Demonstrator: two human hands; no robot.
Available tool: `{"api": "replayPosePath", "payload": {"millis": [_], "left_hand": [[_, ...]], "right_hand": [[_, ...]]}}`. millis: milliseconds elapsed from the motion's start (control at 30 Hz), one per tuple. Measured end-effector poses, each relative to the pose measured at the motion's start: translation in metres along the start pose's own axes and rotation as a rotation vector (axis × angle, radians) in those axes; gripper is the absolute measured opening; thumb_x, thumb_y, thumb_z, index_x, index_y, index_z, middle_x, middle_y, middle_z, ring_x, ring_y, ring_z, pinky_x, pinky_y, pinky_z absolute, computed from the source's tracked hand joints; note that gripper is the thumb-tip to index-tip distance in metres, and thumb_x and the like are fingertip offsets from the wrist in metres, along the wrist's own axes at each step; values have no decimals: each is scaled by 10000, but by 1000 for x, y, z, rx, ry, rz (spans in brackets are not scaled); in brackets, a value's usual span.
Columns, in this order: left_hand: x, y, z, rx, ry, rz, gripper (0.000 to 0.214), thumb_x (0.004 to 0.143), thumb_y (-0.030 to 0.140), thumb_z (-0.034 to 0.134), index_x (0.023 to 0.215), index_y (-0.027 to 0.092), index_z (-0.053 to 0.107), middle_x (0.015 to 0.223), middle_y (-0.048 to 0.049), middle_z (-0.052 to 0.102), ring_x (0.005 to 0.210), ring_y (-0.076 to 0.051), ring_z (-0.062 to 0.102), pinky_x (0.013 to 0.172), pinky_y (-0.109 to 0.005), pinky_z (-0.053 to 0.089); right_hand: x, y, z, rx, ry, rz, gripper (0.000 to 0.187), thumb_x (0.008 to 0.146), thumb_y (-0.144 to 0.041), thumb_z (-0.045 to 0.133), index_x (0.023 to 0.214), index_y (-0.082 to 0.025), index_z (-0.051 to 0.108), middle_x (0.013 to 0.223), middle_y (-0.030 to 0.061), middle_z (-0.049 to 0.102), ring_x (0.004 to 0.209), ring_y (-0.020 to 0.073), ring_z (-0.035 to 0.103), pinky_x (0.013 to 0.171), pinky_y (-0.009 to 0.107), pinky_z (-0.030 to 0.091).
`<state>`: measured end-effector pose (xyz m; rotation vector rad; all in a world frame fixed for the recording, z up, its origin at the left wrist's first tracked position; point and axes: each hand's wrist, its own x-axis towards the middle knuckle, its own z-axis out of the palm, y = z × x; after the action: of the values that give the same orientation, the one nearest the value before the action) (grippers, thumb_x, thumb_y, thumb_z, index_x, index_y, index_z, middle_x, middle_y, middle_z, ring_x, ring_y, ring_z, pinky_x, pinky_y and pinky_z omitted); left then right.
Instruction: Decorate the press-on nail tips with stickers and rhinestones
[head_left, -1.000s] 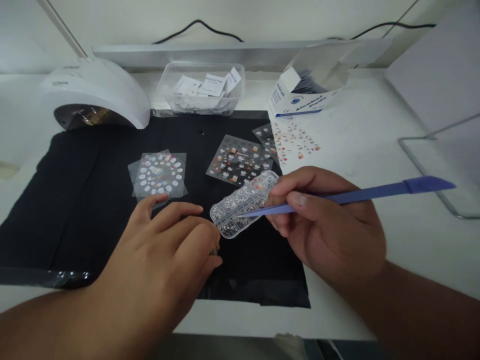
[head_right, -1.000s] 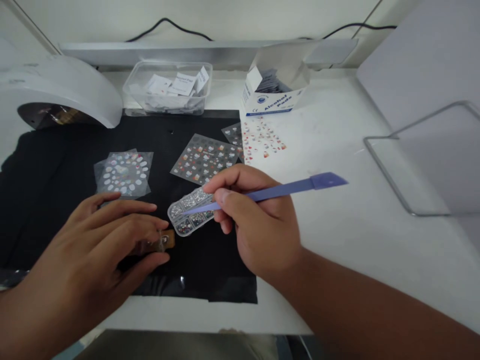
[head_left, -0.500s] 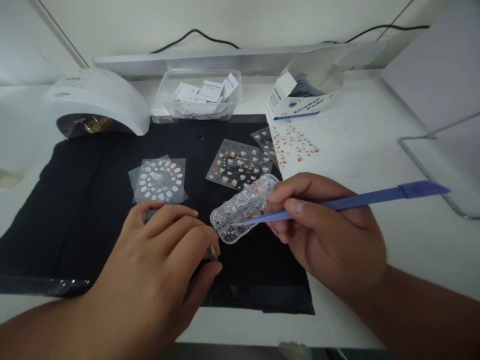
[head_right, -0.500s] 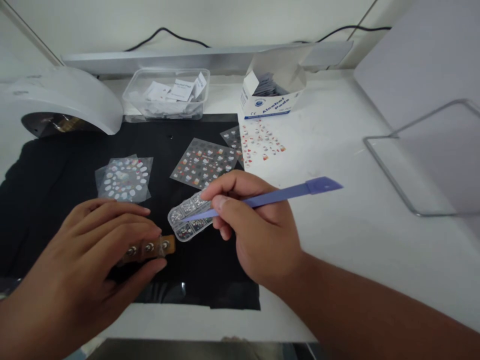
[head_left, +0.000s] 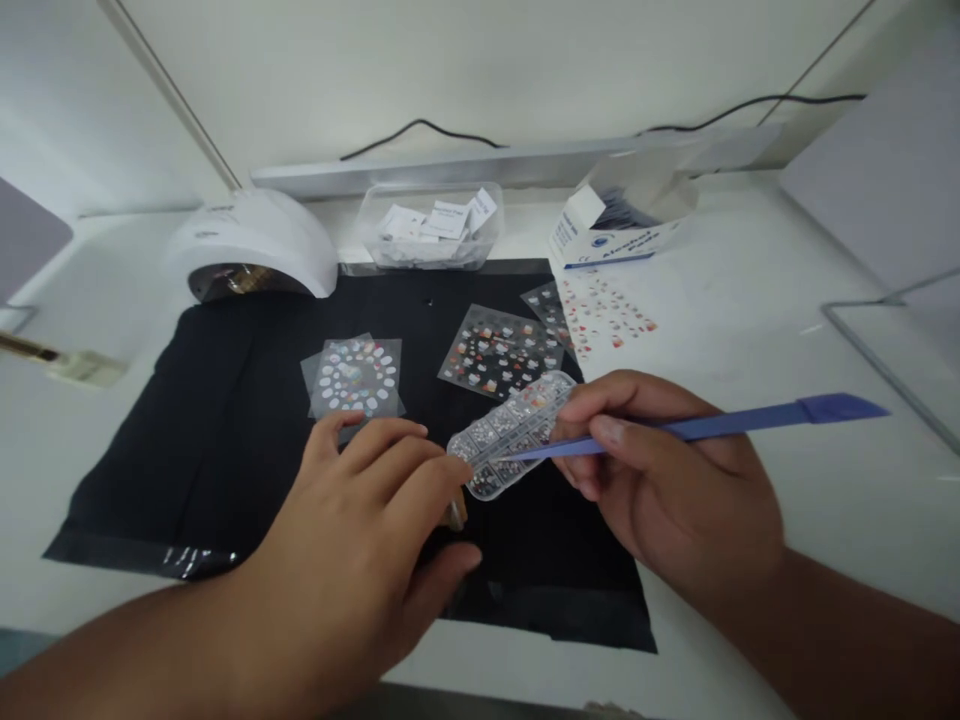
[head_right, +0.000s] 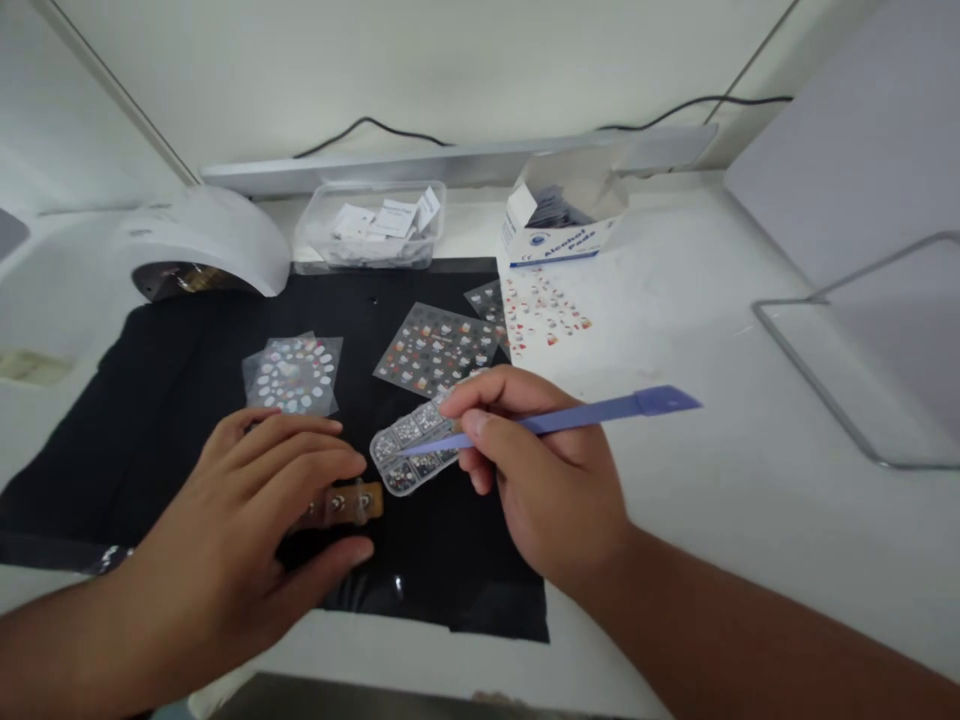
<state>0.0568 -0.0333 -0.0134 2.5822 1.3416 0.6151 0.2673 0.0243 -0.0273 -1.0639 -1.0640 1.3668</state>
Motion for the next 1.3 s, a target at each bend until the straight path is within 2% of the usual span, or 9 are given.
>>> {"api": "replayPosePath", "payload": {"millis": [167,267,400,500,633,967,1067,1200,1300], "left_hand": [[-9,-20,-46,-6,246,-146,334,920,308,628,1226,233,517,1230,-74,571,1145,-243,560,959,-411,438],[0,-52,-60,59,161,-242,340,921,363,622,1230,239,552,1197,-64,620,1138,-261,576,946,-426,477],[25,-95,-42,95,-64,-219,495,871,344,693,1322,201,549,1308,-94,643,1239,-288,559,1044,-488,463],[35,-113,-21,116,-158,-199,612,845,362,742,1386,191,514,1390,-122,599,1300,-321,524,1067,-544,446],[35,-119,-9,165,-198,-194,438,948,357,636,1341,184,554,1375,-124,574,1229,-314,577,1004,-562,490],[38,-121,-13,191,-174,-127,363,960,333,624,1282,170,585,1283,-110,622,1089,-263,647,906,-482,561],[36,-120,-13,176,-147,-82,362,960,330,624,1283,170,585,1289,-111,619,1095,-264,645,910,-483,560],[34,-119,-11,159,-145,-33,351,962,326,623,1275,170,590,1278,-109,625,1078,-257,652,897,-471,568],[30,-119,-9,207,-104,-107,361,961,329,623,1284,173,585,1300,-113,614,1102,-265,643,913,-484,560]], "right_hand": [[2,2,-6,59,-51,-58,78,714,-199,668,690,-205,742,458,-27,572,386,106,505,370,227,389],[3,5,-10,59,-63,-86,75,742,-218,671,715,-211,741,488,-27,587,377,97,497,378,231,404],[6,8,-12,43,-79,-109,92,768,-222,668,711,-208,739,474,-21,568,392,104,513,378,220,399],[7,6,-13,24,-74,-142,94,778,-219,673,719,-214,747,512,-8,591,421,105,539,383,207,406],[5,4,-14,-12,-71,-190,89,784,-229,695,732,-213,766,532,8,605,447,119,563,384,211,437],[3,5,-3,-20,-74,-371,108,822,-306,718,765,-234,775,567,17,624,477,149,563,402,263,428],[-7,0,4,-33,-123,-437,119,842,-349,713,796,-258,775,533,-1,602,495,163,558,507,330,510],[-9,-7,22,-110,-246,-434,145,846,-376,725,794,-252,779,544,4,643,662,207,661,810,434,573],[8,-6,41,-168,-321,-372,195,899,-372,666,814,-232,771,601,15,686,668,186,669,732,374,575]]}}
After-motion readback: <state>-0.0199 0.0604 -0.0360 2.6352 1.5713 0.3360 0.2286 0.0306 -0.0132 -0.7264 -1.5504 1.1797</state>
